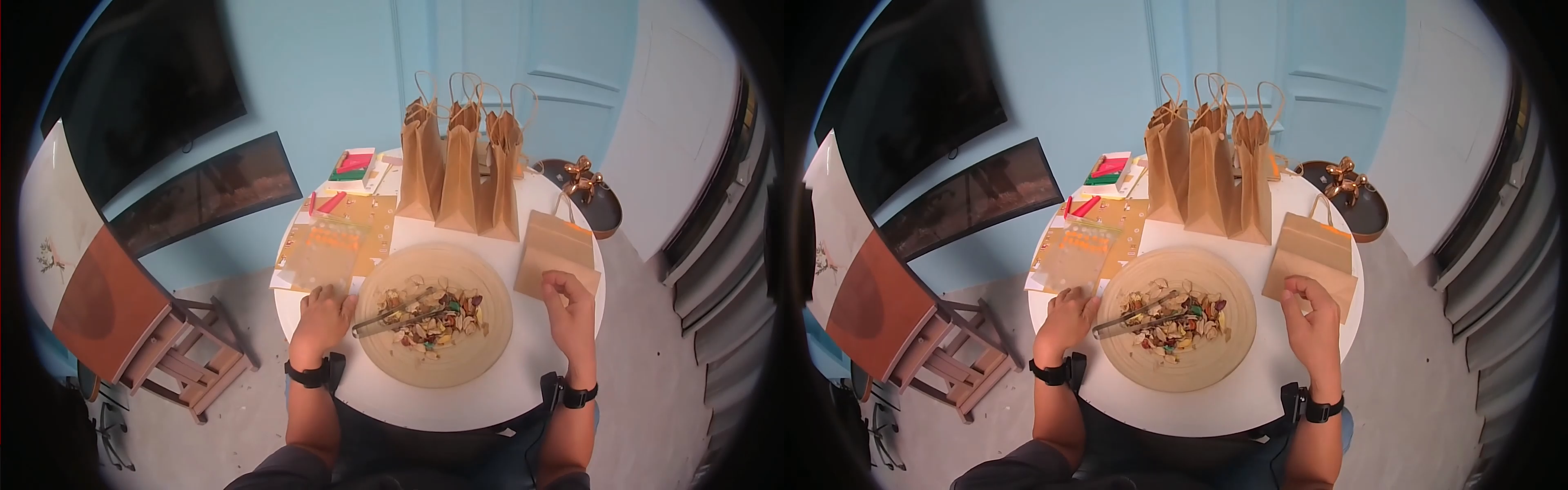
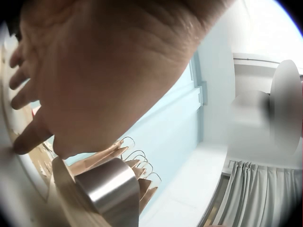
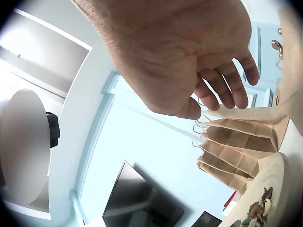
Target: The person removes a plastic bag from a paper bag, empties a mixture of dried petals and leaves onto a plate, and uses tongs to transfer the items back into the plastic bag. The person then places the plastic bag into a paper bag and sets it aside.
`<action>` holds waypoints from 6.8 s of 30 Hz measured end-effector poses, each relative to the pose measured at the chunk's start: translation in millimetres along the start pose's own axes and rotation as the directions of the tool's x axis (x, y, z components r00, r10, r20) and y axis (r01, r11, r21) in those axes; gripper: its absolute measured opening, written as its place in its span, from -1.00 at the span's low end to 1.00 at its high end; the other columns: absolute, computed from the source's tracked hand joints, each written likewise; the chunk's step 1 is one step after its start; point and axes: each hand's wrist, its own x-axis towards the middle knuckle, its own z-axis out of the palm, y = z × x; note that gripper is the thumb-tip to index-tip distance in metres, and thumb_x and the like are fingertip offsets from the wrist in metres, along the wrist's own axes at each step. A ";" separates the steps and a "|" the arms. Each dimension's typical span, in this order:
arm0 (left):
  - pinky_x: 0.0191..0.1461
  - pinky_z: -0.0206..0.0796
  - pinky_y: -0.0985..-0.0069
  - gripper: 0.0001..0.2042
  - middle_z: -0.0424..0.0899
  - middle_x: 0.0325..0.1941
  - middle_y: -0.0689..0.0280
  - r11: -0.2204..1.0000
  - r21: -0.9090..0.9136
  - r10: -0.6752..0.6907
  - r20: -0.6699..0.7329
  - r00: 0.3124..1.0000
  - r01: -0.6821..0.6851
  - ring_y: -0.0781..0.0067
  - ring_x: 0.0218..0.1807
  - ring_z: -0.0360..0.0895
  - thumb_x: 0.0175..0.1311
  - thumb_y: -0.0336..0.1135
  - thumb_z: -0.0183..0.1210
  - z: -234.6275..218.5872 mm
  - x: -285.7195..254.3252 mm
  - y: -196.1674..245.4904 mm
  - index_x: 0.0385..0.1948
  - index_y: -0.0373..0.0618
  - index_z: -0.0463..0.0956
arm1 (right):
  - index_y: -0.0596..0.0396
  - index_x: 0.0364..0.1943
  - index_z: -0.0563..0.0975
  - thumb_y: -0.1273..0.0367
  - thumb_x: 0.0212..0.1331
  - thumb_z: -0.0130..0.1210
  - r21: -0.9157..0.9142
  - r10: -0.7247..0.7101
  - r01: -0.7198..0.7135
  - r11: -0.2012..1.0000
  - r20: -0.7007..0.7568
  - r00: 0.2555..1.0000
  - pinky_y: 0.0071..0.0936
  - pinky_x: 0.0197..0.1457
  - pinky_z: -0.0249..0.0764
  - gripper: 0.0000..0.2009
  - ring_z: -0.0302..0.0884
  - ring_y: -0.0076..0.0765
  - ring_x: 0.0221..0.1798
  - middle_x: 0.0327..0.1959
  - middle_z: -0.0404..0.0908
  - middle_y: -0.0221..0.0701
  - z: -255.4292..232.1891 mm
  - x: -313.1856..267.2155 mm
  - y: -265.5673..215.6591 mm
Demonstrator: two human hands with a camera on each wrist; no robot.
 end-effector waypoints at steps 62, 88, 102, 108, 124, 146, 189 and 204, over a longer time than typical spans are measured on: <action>-0.20 0.54 0.46 -0.86 0.86 -0.36 0.22 0.586 -0.810 0.570 0.402 0.716 -0.011 0.54 -0.33 0.73 0.55 -0.39 0.44 -59.7 -71.9 139.0 -0.18 -0.29 0.83 | 0.11 -0.01 0.66 0.55 0.11 0.30 0.089 -0.405 0.520 0.849 0.742 0.534 -0.15 0.12 0.64 -0.68 0.66 0.00 -0.03 -0.07 0.65 -0.31 -24.2 -69.5 -105.2; -0.08 0.61 0.33 -0.72 0.85 -0.21 0.03 0.800 -0.595 0.188 0.131 0.973 -0.075 0.23 -0.19 0.82 0.47 -0.23 0.51 -53.2 -51.3 150.6 -0.09 -0.32 0.78 | 0.19 -0.51 0.47 0.55 -0.13 0.31 -0.033 -0.441 0.501 0.865 0.428 0.789 -0.03 -0.14 0.54 -0.82 0.53 0.14 -0.26 -0.36 0.46 -0.17 -62.5 -54.5 -80.4; 0.23 0.57 -0.07 -0.69 0.79 0.00 -0.18 0.958 -0.017 0.285 -0.037 0.958 -0.286 -0.32 0.12 0.73 0.36 -0.37 0.43 -17.4 -23.0 105.2 0.04 -0.38 0.70 | 0.18 -0.47 0.50 0.56 -0.09 0.27 -0.209 -0.409 0.463 0.862 0.253 0.877 -0.06 -0.14 0.53 -0.85 0.51 0.11 -0.26 -0.36 0.46 -0.19 -65.1 -43.5 -67.3; 0.08 0.58 -0.19 -0.66 0.78 -0.12 -0.32 0.923 -0.208 0.328 -0.014 0.945 -0.324 -0.46 0.02 0.76 0.49 -0.35 0.36 -31.9 -3.7 145.7 0.08 -0.46 0.54 | 0.19 -0.46 0.50 0.56 -0.06 0.26 -0.201 -0.408 0.446 0.872 0.203 0.890 -0.03 -0.17 0.51 -0.86 0.51 0.13 -0.27 -0.37 0.47 -0.17 -62.5 -36.1 -56.3; -0.22 0.69 -0.11 -0.52 0.82 -0.37 -0.18 0.874 0.287 0.319 0.267 0.909 -0.392 -0.32 -0.34 0.82 0.57 -0.24 0.25 -48.9 -32.7 133.3 0.34 -0.44 0.49 | 0.21 -0.48 0.50 0.53 0.03 0.25 -0.168 -0.379 0.413 0.895 0.203 0.903 0.00 -0.15 0.54 -0.89 0.57 0.11 -0.26 -0.40 0.51 -0.18 -66.4 -39.6 -50.6; -0.16 0.68 -0.15 -0.70 0.80 -0.29 -0.23 0.829 0.079 0.541 0.134 0.830 -0.553 -0.36 -0.29 0.80 0.56 -0.30 0.19 -8.1 -5.7 166.3 0.05 -0.43 0.54 | 0.22 -0.49 0.54 0.49 0.06 0.25 -0.203 -0.330 0.375 0.904 0.222 0.917 0.01 -0.10 0.59 -0.89 0.62 0.14 -0.24 -0.38 0.57 -0.16 -69.5 -37.9 -46.6; -0.15 0.67 -0.04 -0.60 0.81 -0.39 -0.04 0.763 0.387 0.470 0.217 0.856 -0.517 -0.25 -0.27 0.82 0.57 0.02 0.33 -67.9 13.2 141.8 -0.20 -0.23 0.75 | 0.25 -0.49 0.62 0.42 0.15 0.24 -0.217 -0.264 0.329 0.919 0.281 0.923 0.02 -0.05 0.62 -0.84 0.67 0.14 -0.19 -0.34 0.66 -0.13 -71.5 -33.6 -41.9; -0.02 0.60 -0.08 -0.62 0.82 -0.29 -0.15 0.897 0.178 0.359 0.242 0.901 -0.405 -0.34 -0.12 0.79 0.58 -0.03 0.32 -106.1 0.2 102.0 -0.22 -0.26 0.76 | 0.21 -0.44 0.62 0.45 0.11 0.25 -0.194 -0.259 0.318 0.928 0.279 0.925 -0.03 -0.09 0.61 -0.91 0.66 0.13 -0.24 -0.35 0.64 -0.15 -64.9 -33.3 -41.8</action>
